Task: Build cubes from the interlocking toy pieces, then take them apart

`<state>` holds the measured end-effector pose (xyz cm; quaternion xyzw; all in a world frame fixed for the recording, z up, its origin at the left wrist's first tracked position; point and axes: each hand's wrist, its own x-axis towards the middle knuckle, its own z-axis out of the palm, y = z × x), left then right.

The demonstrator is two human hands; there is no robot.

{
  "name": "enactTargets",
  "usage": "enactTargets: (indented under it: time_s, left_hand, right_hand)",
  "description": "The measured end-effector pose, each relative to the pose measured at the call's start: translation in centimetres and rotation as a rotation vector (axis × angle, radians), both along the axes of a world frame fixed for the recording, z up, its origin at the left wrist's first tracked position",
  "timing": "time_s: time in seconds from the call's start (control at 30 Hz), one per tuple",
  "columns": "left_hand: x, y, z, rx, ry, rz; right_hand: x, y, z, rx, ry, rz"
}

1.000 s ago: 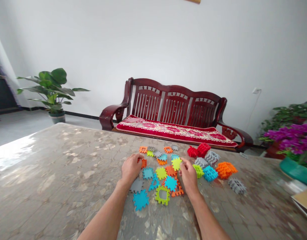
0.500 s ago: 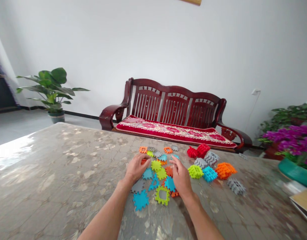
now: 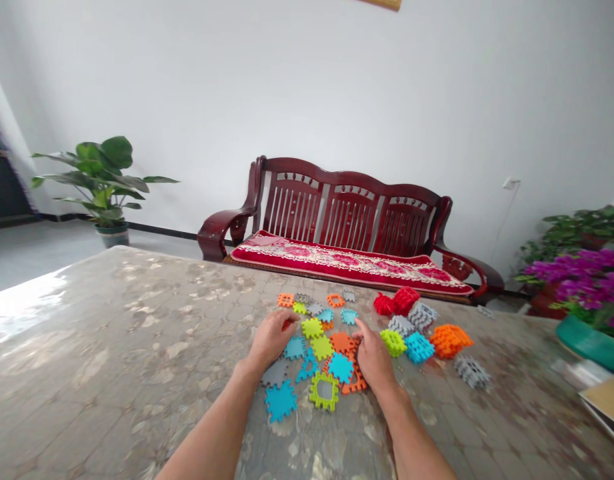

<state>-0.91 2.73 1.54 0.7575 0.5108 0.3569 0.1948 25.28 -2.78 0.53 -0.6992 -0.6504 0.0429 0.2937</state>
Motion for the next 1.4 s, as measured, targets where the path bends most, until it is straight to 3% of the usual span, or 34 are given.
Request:
enactTargets:
  time_s: [0.33,0.7,0.93,1.07,1.2,1.4]
  left_hand:
    - [-0.1,0.4,-0.7,0.016,-0.013,-0.001]
    - [-0.1,0.4,-0.8,0.012,-0.006,0.018]
    - [-0.2,0.4,-0.8,0.004,-0.013,0.007]
    - [-0.2,0.4,-0.7,0.007,-0.006,0.01]
    - [-0.1,0.4,-0.6,0.004,-0.003,0.008]
    - [-0.1,0.5,-0.9,0.006,0.004,0.013]
  right_hand:
    - [-0.2,-1.0,2.1,-0.108,-0.151,-0.122]
    - [-1.3,-1.2,2.6,-0.025,0.013,-0.06]
    - [-1.0,-1.2,2.8,-0.124,-0.165,-0.149]
    - [-1.1,-1.3,3.1,-0.137,-0.165,-0.151]
    - [-1.4,-1.4,3.5,-0.127,-0.074,-0.077]
    - [-1.6,-1.5,3.7,-0.227,-0.069,0.194]
